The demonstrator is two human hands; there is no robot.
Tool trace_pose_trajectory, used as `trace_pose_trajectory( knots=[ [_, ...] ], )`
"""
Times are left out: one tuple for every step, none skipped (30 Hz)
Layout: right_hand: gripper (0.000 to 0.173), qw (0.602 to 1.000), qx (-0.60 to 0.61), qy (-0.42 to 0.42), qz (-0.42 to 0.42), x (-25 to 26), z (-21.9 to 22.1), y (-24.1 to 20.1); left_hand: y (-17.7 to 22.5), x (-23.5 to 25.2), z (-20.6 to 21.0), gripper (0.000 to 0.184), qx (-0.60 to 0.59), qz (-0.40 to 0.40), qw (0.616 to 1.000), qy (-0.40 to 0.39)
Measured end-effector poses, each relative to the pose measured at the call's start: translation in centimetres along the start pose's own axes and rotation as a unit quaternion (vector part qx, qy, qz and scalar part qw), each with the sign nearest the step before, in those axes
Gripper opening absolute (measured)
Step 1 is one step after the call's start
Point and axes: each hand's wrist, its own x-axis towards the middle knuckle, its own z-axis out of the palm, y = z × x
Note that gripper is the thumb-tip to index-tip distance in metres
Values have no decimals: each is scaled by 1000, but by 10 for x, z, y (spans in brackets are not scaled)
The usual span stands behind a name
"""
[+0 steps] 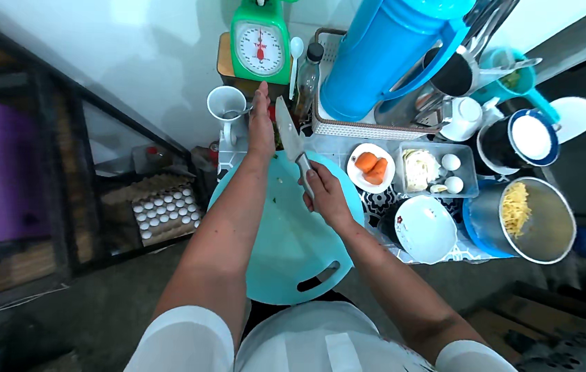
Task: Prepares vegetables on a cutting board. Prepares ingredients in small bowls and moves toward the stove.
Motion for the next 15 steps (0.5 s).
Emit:
trace_pose_trajectory(
  knots=[
    [40, 1000, 12, -12, 1, -3, 3, 1, 2, 2, 2, 59, 4, -1, 1000, 8],
    [40, 1000, -9, -16, -8, -3, 6, 6, 4, 3, 4, 60, 17, -2, 1000, 11],
    [39, 998, -59, -9, -30, 0, 7, 13, 6, 3, 5, 62, 42, 2, 999, 6],
    [38, 991, -118, 10, -64, 6, 7, 19, 8, 2, 5, 64, 83, 13, 996, -10],
    [37, 980, -171, 33, -99, 10, 6, 23, 11, 0, 5, 65, 133, 31, 990, -33],
    [38, 968, -211, 48, -124, 12, 3, 23, 15, -3, 4, 62, 183, 50, 980, -59],
    [38, 959, -238, 56, -142, 12, -2, 21, 20, -8, 3, 58, 230, 71, 967, -83],
    [39, 951, -259, 55, -157, 9, -8, 20, 26, -14, 1, 53, 270, 88, 953, -107],
    [39, 943, -282, 50, -171, 5, -17, 19, 32, -23, -4, 48, 300, 104, 940, -126],
    [40, 932, -309, 40, -186, 0, -27, 21, 38, -34, -11, 45, 325, 110, 929, -140],
    [40, 918, -339, 32, -202, -5, -38, 24, 43, -46, -20, 42, 344, 113, 921, -143],
    [38, 902, -371, 28, -219, -9, -48, 28, 45, -59, -33, 40, 357, 113, 917, -136],
    [37, 885, -402, 26, -233, -12, -56, 33, 46, -72, -48, 40, 369, 106, 915, -124],
    [36, 870, -430, 30, -240, -13, -61, 38, 45, -85, -63, 39, 387, 93, 911, -109],
    [35, 855, -457, 35, -243, -12, -64, 42, 45, -98, -77, 39, 405, 69, 907, -95]
  ],
)
